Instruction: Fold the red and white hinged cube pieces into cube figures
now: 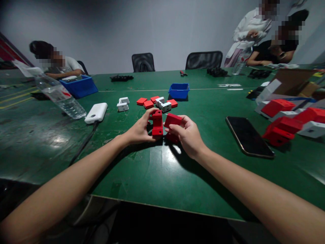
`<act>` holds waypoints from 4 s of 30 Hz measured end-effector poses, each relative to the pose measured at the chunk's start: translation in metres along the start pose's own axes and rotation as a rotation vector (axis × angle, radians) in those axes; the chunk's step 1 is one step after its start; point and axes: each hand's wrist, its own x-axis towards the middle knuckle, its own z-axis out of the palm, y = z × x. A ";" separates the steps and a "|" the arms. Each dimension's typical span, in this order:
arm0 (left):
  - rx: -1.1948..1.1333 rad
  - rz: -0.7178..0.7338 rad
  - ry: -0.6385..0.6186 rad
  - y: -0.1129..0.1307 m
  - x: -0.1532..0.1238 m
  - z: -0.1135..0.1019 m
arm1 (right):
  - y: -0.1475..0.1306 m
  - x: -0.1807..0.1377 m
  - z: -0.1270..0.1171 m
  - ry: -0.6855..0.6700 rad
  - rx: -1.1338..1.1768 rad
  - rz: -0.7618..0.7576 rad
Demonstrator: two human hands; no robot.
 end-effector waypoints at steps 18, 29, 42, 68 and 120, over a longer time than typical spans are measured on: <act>-0.008 -0.007 0.001 0.000 0.000 -0.001 | -0.002 -0.003 0.001 -0.039 -0.092 0.010; -0.015 -0.007 0.004 0.000 0.000 0.000 | -0.001 -0.006 -0.001 -0.093 -0.115 -0.056; -0.006 -0.022 -0.002 0.000 0.000 -0.001 | -0.002 -0.004 0.002 -0.088 -0.150 -0.056; -0.010 -0.018 0.005 0.001 0.000 0.000 | -0.001 -0.005 0.002 -0.091 -0.125 -0.022; -0.012 -0.016 0.012 0.000 0.000 0.000 | 0.007 -0.002 -0.005 -0.162 -0.441 -0.344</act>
